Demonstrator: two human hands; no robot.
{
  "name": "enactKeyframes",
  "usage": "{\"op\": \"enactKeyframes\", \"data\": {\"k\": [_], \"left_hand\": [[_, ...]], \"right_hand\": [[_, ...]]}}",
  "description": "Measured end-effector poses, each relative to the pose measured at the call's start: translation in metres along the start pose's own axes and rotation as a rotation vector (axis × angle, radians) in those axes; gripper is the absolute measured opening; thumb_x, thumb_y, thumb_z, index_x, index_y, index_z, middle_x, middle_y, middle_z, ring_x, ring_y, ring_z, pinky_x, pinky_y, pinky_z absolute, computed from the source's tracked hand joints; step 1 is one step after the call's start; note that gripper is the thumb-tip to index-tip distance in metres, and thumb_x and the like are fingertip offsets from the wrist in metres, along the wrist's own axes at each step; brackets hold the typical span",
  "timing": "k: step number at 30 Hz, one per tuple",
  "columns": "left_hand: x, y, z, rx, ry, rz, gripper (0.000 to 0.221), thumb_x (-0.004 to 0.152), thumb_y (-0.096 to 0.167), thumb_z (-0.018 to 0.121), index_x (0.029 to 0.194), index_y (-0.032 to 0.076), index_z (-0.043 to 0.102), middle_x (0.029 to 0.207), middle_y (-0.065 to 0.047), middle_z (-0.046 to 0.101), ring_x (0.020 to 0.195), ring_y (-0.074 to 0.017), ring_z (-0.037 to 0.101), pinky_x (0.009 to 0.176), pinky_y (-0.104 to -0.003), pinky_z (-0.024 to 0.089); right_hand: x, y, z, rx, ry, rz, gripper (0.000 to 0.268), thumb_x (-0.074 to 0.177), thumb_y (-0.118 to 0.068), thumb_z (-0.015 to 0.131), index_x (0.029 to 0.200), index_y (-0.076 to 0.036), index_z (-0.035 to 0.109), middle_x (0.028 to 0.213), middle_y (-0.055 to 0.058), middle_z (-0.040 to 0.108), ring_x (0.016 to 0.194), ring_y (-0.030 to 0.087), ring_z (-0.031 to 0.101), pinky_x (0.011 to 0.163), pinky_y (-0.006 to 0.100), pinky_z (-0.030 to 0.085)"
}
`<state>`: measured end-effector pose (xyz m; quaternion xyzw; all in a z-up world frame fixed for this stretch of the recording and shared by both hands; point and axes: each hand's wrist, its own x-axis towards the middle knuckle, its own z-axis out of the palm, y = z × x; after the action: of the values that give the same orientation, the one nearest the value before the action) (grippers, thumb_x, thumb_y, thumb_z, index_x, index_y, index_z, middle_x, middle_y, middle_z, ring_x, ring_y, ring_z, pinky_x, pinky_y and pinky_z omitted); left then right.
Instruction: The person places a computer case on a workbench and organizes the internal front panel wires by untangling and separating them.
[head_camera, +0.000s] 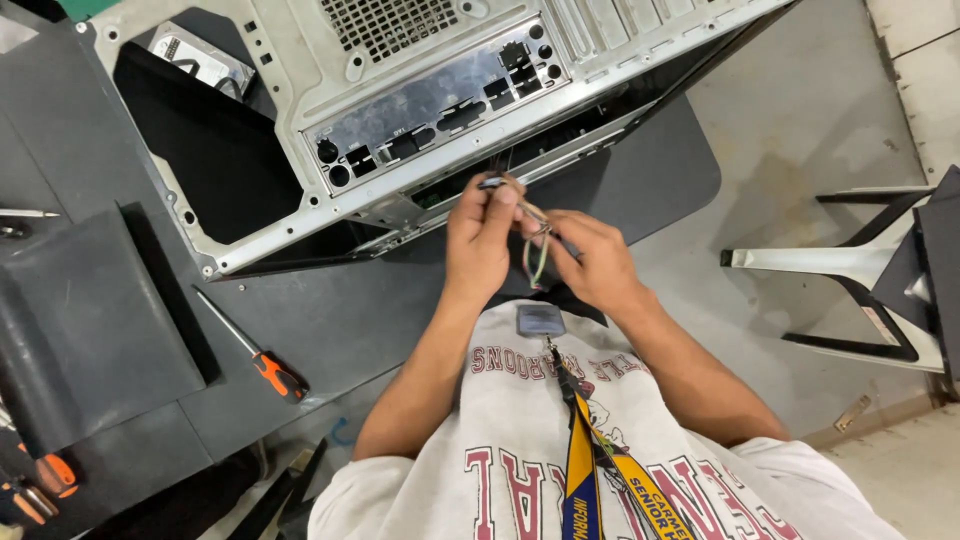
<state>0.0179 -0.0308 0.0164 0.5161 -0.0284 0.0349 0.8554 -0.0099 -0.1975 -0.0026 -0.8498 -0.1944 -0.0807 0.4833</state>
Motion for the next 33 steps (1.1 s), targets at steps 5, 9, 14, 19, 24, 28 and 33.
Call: {"op": "enactKeyframes", "data": {"k": [5,9,14,19,24,28,33], "left_hand": [[0.014,-0.008,0.016,0.070,-0.249,-0.059,0.023,0.103,0.005,0.060,0.124,-0.003,0.056,0.085,-0.018,0.071,0.072,-0.0255,0.075,0.064,-0.036,0.064],[0.009,-0.023,0.003,0.378,-0.237,-0.186,0.037,0.101,0.008,0.060,0.136,-0.002,0.057,0.097,-0.015,0.073,0.084,-0.0225,0.076,0.072,-0.031,0.066],[-0.017,-0.056,-0.008,0.859,-0.276,-0.015,0.035,0.099,0.023,0.065,0.132,0.014,0.068,0.113,-0.010,0.071,0.110,-0.0292,0.068,0.089,-0.041,0.059],[-0.017,-0.100,-0.009,1.141,-0.446,0.362,0.053,0.096,0.042,0.071,0.143,0.019,0.061,0.134,-0.008,0.065,0.132,-0.0304,0.056,0.110,-0.053,0.042],[-0.012,-0.125,0.005,1.291,-0.330,0.645,0.057,0.083,0.045,0.079,0.128,0.013,0.065,0.121,-0.008,0.067,0.123,-0.0262,0.062,0.112,-0.053,0.041],[-0.006,-0.130,0.001,1.072,-0.480,0.290,0.066,0.086,0.044,0.078,0.140,0.012,0.058,0.127,-0.008,0.067,0.129,-0.0278,0.060,0.117,-0.058,0.034],[0.007,-0.151,-0.002,0.963,-0.616,0.276,0.039,0.100,0.043,0.062,0.125,0.013,0.068,0.101,-0.005,0.074,0.102,-0.0261,0.070,0.103,-0.050,0.045]], "right_hand": [[-0.024,0.034,-0.007,0.137,0.180,0.290,0.009,0.099,-0.011,0.072,0.106,-0.006,0.075,0.088,0.012,0.074,0.087,0.024,0.071,0.077,0.040,0.058],[-0.024,0.025,-0.002,0.480,0.376,0.608,0.022,0.105,-0.020,0.062,0.119,-0.004,0.067,0.114,0.010,0.074,0.099,0.012,0.068,0.083,0.025,0.058],[-0.030,0.048,0.010,0.599,0.472,0.628,0.020,0.105,-0.018,0.059,0.120,-0.005,0.059,0.114,0.010,0.075,0.097,0.010,0.073,0.079,0.018,0.060],[-0.045,0.093,0.018,0.612,0.538,0.592,0.019,0.102,-0.016,0.066,0.116,-0.003,0.063,0.106,0.011,0.076,0.087,0.008,0.074,0.072,0.018,0.060],[-0.017,0.042,0.015,0.636,0.621,0.510,0.009,0.097,-0.008,0.071,0.101,0.001,0.070,0.135,0.018,0.064,0.125,0.028,0.063,0.104,0.037,0.053],[-0.040,0.088,0.009,0.428,0.588,0.484,0.017,0.095,-0.012,0.079,0.106,0.001,0.076,0.110,0.009,0.053,0.110,0.017,0.058,0.097,0.031,0.051],[-0.033,0.089,0.009,0.736,0.676,0.673,0.017,0.092,-0.010,0.081,0.103,0.001,0.076,0.087,0.007,0.065,0.081,0.010,0.061,0.076,0.023,0.052]]}}
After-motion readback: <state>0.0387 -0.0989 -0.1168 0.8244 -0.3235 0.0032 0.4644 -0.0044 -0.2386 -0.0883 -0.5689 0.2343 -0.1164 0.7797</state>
